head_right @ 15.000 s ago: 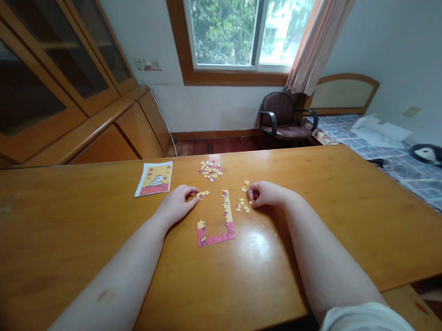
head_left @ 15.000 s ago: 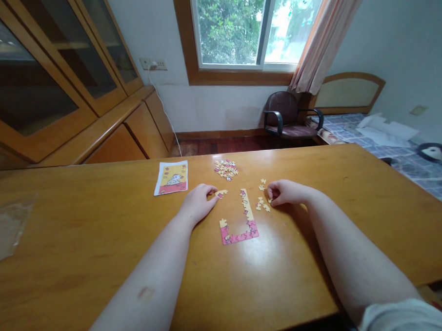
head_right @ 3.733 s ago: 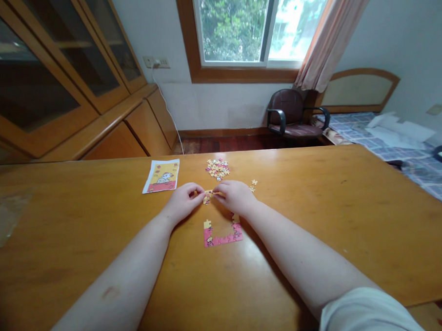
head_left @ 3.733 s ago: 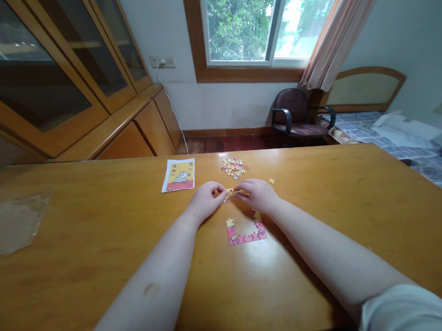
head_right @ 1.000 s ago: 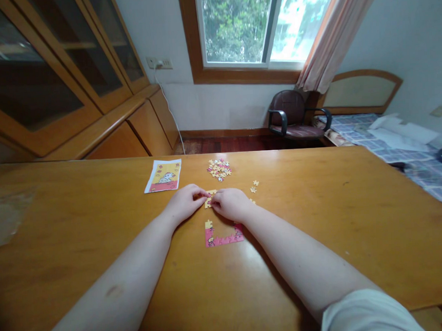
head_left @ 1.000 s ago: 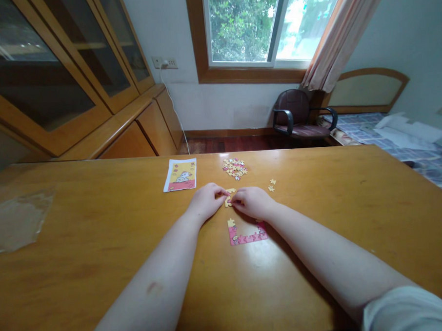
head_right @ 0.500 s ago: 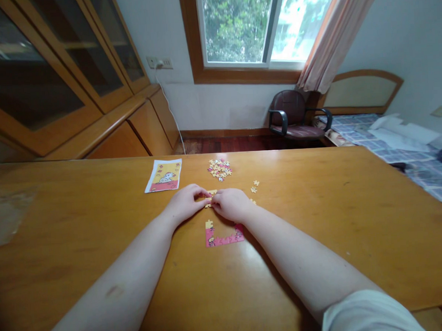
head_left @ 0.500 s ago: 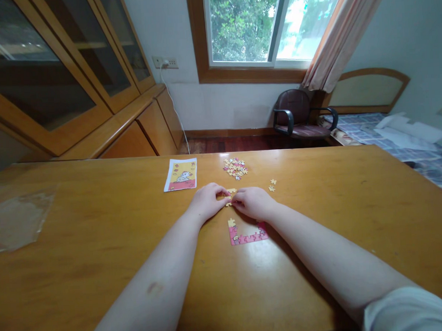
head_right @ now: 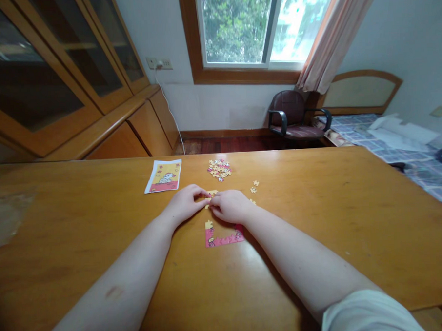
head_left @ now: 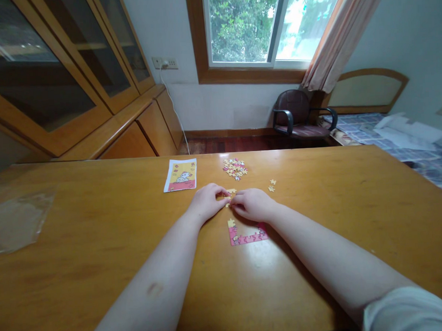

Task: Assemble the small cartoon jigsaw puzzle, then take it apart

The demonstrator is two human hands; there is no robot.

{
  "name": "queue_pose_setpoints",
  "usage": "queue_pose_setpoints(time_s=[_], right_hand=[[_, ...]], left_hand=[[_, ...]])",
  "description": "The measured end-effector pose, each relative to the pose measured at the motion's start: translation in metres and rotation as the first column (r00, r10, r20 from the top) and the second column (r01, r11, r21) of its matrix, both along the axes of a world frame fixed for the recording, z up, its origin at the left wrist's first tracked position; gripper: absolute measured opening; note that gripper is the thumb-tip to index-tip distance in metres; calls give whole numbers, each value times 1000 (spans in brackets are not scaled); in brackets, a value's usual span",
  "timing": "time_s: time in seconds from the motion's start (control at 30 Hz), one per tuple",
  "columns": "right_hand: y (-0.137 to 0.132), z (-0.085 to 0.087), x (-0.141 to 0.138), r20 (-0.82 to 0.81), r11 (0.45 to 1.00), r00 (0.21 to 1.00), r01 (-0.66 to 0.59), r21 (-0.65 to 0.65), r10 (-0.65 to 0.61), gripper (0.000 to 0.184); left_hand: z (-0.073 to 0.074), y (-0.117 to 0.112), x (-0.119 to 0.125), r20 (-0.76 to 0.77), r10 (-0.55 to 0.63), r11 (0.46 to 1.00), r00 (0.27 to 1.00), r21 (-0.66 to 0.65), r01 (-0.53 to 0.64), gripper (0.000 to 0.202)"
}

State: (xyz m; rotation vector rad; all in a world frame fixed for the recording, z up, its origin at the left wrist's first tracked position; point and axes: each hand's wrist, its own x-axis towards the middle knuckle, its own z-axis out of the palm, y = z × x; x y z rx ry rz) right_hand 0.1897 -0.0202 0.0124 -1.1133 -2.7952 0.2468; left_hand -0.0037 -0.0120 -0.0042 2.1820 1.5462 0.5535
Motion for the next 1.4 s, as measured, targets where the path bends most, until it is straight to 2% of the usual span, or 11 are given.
queue_pose_setpoints(time_s=[0.17,0.27,0.4,0.47,0.53,0.73,0.83,1.0,1.2,1.4], right_hand=[[-2,8,-2,11,999,1000,-2,-42,2,27],[4,19,5,58,985,985,166,-46,-163,27],[25,32,35,242,869,849,492,-41,-469,20],[37,33,53,310,806,770,591,-19,-558,25],[45,32,67,361,768,728,639,-48,-583,30],[60,16,80,329,767,761,625,-142,-559,33],[63,12,81,334,760,762,627,-171,-554,28],[58,18,77,363,770,774,607,-196,-518,23],[48,28,72,419,755,782,594,-278,-461,24],[47,30,73,397,742,787,599,-302,-473,24]], left_hand=[[1,-1,0,14,2,1000,1000,-1,-2,23],[1,-1,0,17,5,1000,1000,-16,-5,23],[1,0,0,19,-3,1000,1000,-29,3,23],[0,0,-1,33,-1,1000,999,-23,2,22],[0,-1,-1,49,7,1000,999,-12,-7,22],[2,-1,-1,81,12,1000,997,-12,-11,25],[2,-1,-1,75,19,1000,997,-13,-18,25],[1,-1,-1,74,22,1000,997,-10,-21,23],[0,-1,-1,77,23,1000,997,-6,-23,23],[-2,0,-2,76,18,1000,997,5,-19,23]])
